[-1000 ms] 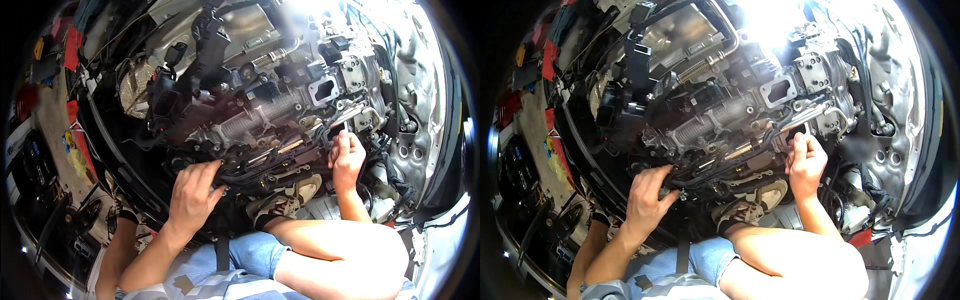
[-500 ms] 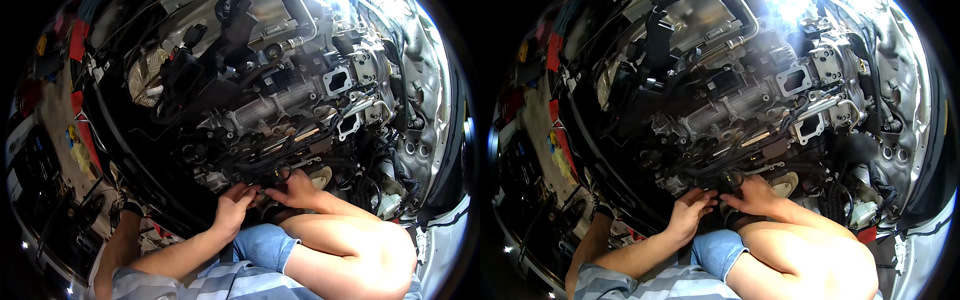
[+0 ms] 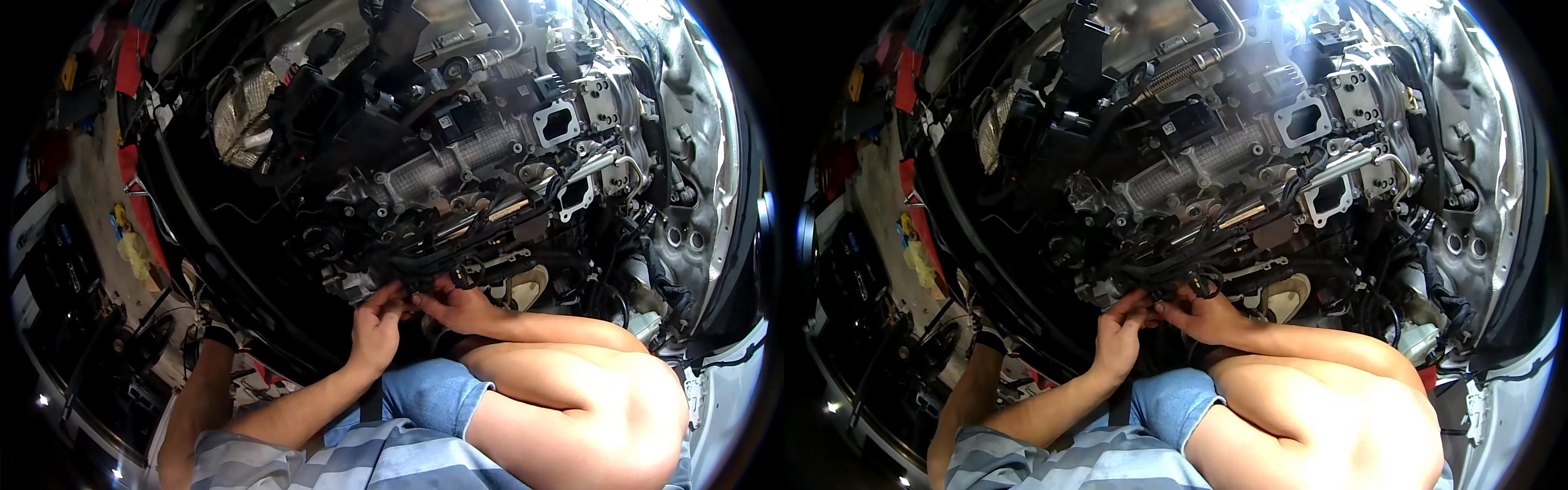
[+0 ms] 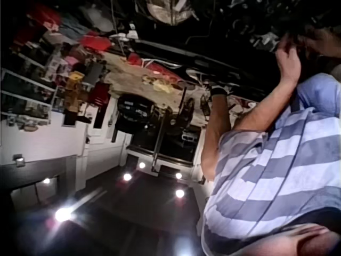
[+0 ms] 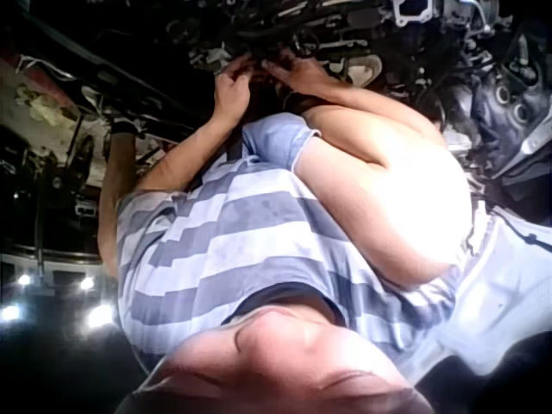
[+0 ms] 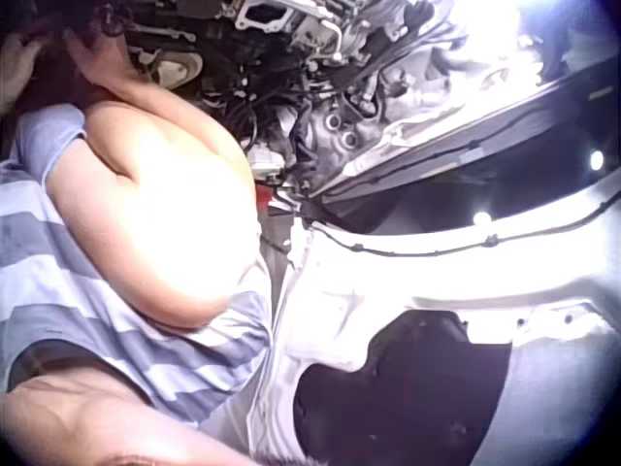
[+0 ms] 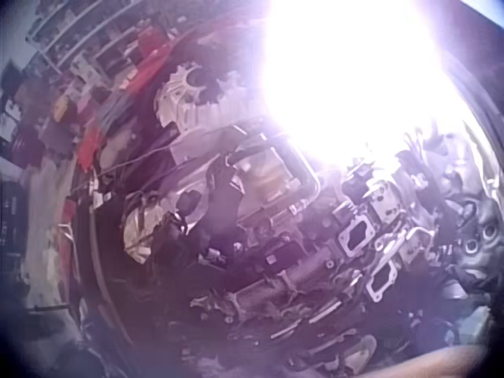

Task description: The person works on a car engine, disconnecting electrical connectors using a small tool, unfastening engine components and bolts by hand, and placing bolts onto a cloth.

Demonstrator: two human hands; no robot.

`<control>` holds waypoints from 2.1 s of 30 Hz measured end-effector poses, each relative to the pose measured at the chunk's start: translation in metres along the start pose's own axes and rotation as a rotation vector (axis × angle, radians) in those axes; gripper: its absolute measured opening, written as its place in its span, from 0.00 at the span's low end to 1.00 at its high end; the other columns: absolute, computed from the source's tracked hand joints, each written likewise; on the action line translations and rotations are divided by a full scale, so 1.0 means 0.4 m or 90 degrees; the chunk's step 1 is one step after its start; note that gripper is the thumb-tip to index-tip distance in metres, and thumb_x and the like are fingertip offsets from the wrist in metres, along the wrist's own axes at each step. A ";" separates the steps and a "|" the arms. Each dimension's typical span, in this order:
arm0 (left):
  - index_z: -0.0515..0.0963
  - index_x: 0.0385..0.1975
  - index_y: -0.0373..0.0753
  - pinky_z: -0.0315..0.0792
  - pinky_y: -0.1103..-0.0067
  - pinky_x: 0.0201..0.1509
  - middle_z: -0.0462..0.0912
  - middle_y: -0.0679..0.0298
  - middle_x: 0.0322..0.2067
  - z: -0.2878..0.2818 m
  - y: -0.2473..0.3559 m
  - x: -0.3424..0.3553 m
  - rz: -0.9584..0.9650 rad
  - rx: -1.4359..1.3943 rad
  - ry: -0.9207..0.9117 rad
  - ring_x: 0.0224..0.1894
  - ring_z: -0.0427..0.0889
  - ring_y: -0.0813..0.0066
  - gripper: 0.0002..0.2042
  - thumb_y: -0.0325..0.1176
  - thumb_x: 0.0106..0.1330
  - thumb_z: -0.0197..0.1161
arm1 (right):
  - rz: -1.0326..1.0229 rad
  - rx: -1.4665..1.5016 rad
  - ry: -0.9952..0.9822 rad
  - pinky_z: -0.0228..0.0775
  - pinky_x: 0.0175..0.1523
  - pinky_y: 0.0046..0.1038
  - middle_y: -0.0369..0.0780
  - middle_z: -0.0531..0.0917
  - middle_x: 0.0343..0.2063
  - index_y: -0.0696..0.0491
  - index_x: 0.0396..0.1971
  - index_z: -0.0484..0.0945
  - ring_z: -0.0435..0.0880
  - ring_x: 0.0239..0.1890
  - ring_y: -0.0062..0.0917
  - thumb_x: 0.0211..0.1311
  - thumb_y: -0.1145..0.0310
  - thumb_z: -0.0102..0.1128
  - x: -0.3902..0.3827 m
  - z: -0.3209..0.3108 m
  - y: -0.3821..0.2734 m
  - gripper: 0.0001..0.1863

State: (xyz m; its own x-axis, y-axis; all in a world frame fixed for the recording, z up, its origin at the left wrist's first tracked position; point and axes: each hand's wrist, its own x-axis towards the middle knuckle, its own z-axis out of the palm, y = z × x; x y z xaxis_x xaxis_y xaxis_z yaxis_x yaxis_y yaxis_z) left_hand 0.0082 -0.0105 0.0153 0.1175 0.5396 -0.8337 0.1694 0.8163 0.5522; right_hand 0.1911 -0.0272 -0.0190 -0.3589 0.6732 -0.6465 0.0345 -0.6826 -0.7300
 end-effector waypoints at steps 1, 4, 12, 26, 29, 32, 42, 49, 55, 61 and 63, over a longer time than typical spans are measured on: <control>0.75 0.54 0.27 0.77 0.77 0.48 0.85 0.56 0.43 -0.005 0.016 -0.018 -0.010 0.039 0.017 0.43 0.84 0.73 0.14 0.23 0.72 0.52 | 0.081 -0.056 -0.003 0.72 0.32 0.26 0.39 0.81 0.24 0.56 0.51 0.74 0.79 0.26 0.20 0.67 0.62 0.63 -0.007 0.006 -0.050 0.19; 0.75 0.55 0.27 0.78 0.75 0.49 0.87 0.53 0.40 -0.050 0.058 -0.039 -0.030 0.300 0.030 0.42 0.85 0.70 0.17 0.25 0.67 0.56 | 0.259 -0.210 -0.069 0.76 0.39 0.36 0.46 0.85 0.30 0.56 0.54 0.72 0.86 0.33 0.36 0.68 0.47 0.57 0.042 0.057 -0.033 0.28; 0.80 0.38 0.36 0.74 0.69 0.33 0.83 0.52 0.28 -0.388 0.305 -0.034 0.213 0.483 0.026 0.28 0.84 0.58 0.08 0.35 0.69 0.61 | 0.311 -0.170 -0.015 0.73 0.54 0.38 0.51 0.86 0.39 0.57 0.53 0.68 0.85 0.47 0.42 0.65 0.41 0.57 -0.012 -0.023 0.126 0.33; 0.80 0.46 0.36 0.75 0.61 0.53 0.86 0.48 0.39 -1.130 0.523 0.467 0.215 0.561 0.712 0.47 0.84 0.50 0.15 0.36 0.64 0.59 | 0.273 -0.025 -0.015 0.67 0.29 0.20 0.35 0.78 0.21 0.57 0.46 0.73 0.73 0.21 0.16 0.75 0.68 0.50 -0.005 -0.015 0.123 0.09; 0.80 0.45 0.34 0.75 0.62 0.52 0.86 0.48 0.39 -1.181 0.588 0.521 0.317 0.599 0.702 0.45 0.83 0.48 0.15 0.37 0.64 0.59 | 0.214 0.016 0.008 0.68 0.30 0.21 0.36 0.78 0.22 0.56 0.47 0.72 0.73 0.22 0.17 0.76 0.68 0.49 -0.015 -0.018 0.153 0.09; 0.80 0.37 0.33 0.72 0.59 0.51 0.84 0.48 0.34 -1.169 0.685 0.632 0.513 0.566 0.625 0.45 0.80 0.47 0.14 0.39 0.64 0.60 | 0.198 0.030 0.053 0.68 0.30 0.23 0.38 0.78 0.23 0.56 0.48 0.69 0.74 0.22 0.19 0.76 0.72 0.46 -0.032 0.002 0.145 0.07; 0.84 0.45 0.40 0.76 0.63 0.51 0.86 0.49 0.42 -1.210 0.960 1.049 0.410 0.684 0.555 0.48 0.85 0.52 0.17 0.44 0.65 0.59 | 0.289 -0.055 0.256 0.71 0.46 0.31 0.43 0.84 0.34 0.60 0.44 0.77 0.80 0.38 0.29 0.67 0.57 0.62 -0.029 0.091 0.082 0.20; 0.81 0.48 0.34 0.76 0.68 0.45 0.86 0.49 0.40 -1.264 0.927 0.895 0.622 0.613 0.553 0.42 0.85 0.58 0.19 0.44 0.72 0.54 | 0.276 -0.084 0.224 0.71 0.39 0.28 0.38 0.82 0.28 0.58 0.39 0.80 0.79 0.32 0.22 0.70 0.61 0.60 -0.005 0.106 -0.063 0.14; 0.73 0.43 0.35 0.69 0.85 0.39 0.77 0.66 0.35 -0.619 0.558 0.259 0.540 0.290 -0.001 0.32 0.73 0.82 0.06 0.29 0.75 0.51 | 0.259 -0.376 -0.050 0.74 0.43 0.37 0.48 0.85 0.34 0.57 0.42 0.80 0.84 0.38 0.41 0.68 0.57 0.60 -0.078 -0.024 -0.159 0.18; 0.69 0.50 0.32 0.76 0.82 0.43 0.82 0.59 0.38 -0.291 0.296 -0.088 -0.152 0.030 -0.351 0.36 0.80 0.79 0.09 0.27 0.74 0.53 | -0.066 -0.240 -0.324 0.77 0.40 0.36 0.44 0.85 0.35 0.55 0.48 0.80 0.85 0.38 0.41 0.62 0.67 0.64 -0.016 -0.086 -0.409 0.15; 0.70 0.48 0.31 0.76 0.82 0.40 0.83 0.60 0.37 -0.182 0.275 -0.110 -0.258 -0.046 -0.338 0.35 0.81 0.80 0.08 0.26 0.74 0.54 | -0.170 -0.393 -0.353 0.76 0.36 0.32 0.39 0.80 0.28 0.55 0.54 0.77 0.83 0.31 0.34 0.63 0.65 0.62 0.001 -0.072 -0.463 0.20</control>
State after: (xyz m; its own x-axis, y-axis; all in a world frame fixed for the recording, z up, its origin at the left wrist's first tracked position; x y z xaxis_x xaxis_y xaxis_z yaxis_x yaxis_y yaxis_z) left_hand -0.0495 0.0707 0.1125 0.5273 0.0271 -0.8492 0.2379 0.9548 0.1782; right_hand 0.2115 0.1078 0.1095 -0.8244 0.4433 -0.3519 0.3257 -0.1369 -0.9355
